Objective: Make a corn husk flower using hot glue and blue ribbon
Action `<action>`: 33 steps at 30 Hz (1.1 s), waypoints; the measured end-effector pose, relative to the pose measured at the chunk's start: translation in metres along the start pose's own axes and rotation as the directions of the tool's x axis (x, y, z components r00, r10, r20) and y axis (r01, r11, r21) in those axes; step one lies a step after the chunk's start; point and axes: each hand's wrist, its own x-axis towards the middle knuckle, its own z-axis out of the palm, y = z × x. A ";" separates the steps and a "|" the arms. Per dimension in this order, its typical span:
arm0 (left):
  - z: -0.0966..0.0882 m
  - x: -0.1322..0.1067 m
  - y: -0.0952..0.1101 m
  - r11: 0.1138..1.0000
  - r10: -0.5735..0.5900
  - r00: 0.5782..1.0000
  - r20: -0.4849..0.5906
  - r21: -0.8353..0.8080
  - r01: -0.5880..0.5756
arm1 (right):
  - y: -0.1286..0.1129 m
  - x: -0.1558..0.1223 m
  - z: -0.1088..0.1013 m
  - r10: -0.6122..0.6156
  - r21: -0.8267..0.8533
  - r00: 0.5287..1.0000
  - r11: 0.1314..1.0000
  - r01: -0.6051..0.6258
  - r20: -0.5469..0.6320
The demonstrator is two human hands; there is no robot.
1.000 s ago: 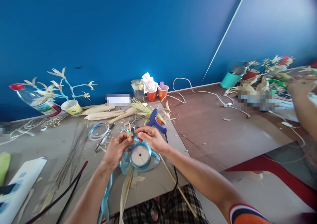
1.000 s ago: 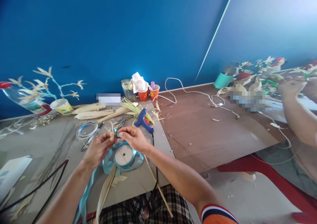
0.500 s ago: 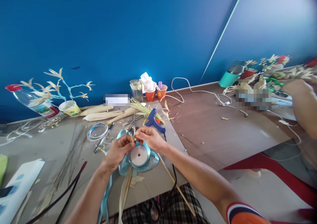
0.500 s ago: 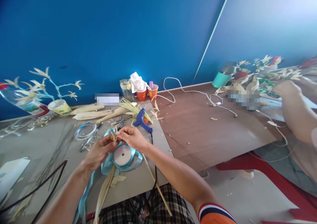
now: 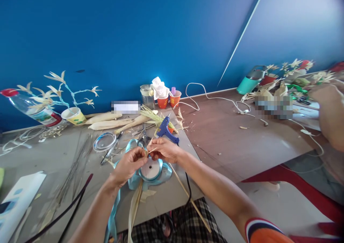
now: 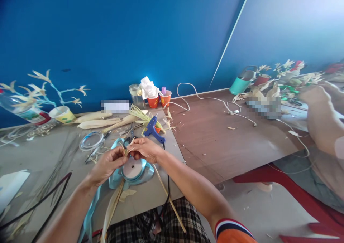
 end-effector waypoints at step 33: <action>0.002 -0.004 0.007 0.998 0.067 0.997 0.046 0.001 -0.067 | -0.026 -0.012 -0.028 -0.008 0.470 0.998 0.882 -0.019 0.056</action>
